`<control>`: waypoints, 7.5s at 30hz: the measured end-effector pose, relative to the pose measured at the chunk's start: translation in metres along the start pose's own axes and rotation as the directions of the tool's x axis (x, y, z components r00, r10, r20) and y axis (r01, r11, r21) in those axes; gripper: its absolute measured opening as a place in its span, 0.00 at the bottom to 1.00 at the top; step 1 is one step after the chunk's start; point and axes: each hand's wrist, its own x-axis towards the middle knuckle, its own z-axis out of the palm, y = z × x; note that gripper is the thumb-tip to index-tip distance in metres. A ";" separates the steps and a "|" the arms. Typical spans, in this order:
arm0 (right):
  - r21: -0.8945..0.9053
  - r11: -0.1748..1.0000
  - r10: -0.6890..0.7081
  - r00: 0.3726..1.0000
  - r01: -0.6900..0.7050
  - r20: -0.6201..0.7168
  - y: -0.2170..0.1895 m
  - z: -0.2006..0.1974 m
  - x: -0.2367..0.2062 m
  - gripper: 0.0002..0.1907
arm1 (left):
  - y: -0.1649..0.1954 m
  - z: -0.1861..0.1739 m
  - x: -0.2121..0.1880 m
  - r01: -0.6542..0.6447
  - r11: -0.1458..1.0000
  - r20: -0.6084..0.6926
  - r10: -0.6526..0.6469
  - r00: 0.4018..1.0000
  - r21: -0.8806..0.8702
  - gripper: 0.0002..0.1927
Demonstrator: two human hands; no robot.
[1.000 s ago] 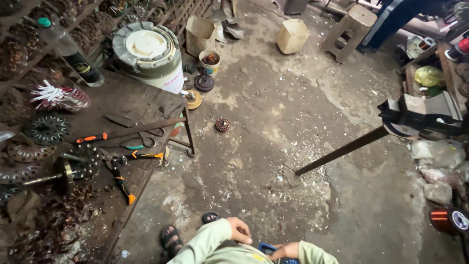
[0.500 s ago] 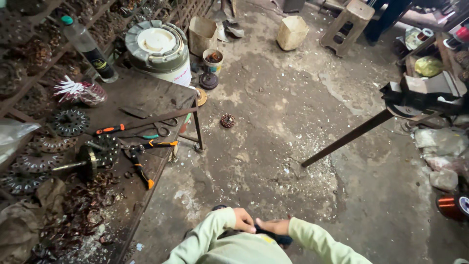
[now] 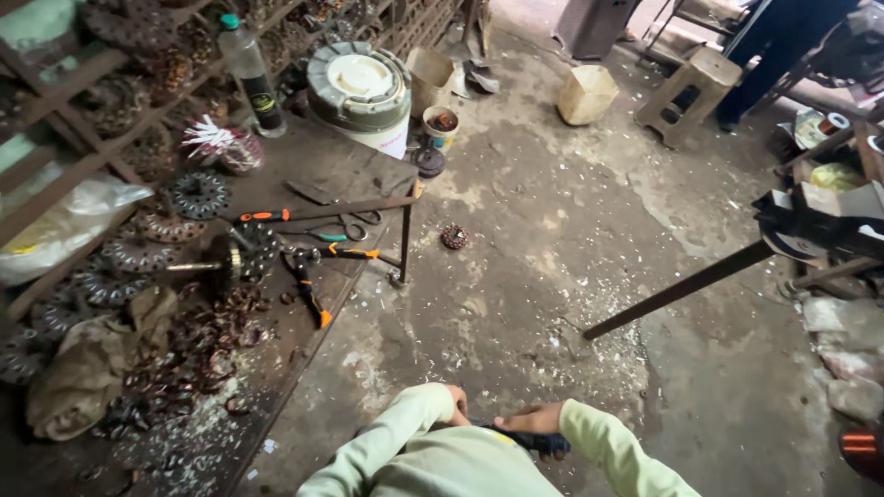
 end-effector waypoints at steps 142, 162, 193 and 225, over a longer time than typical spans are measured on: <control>-0.893 -0.123 -0.991 -0.096 0.434 0.090 -1.002 0.018 0.118 0.54 | -0.144 -0.045 -0.119 -0.586 0.358 -0.130 -0.909 -0.395 -0.727 0.18; -0.417 0.528 -0.816 0.307 0.740 -0.490 -0.390 -0.092 0.218 0.15 | -0.444 -0.126 -0.369 0.231 0.455 -0.489 -0.609 -0.624 -0.860 0.52; 0.583 0.240 -0.964 0.120 0.776 0.238 -0.645 0.214 0.057 0.25 | -0.274 -0.207 -0.495 -0.877 0.475 -0.952 -0.229 -0.205 0.074 0.26; -0.311 0.545 -0.812 0.398 0.779 -0.427 -0.384 0.154 0.232 0.23 | -0.395 0.011 -0.362 -0.056 0.542 -0.441 -0.735 -0.515 -0.838 0.44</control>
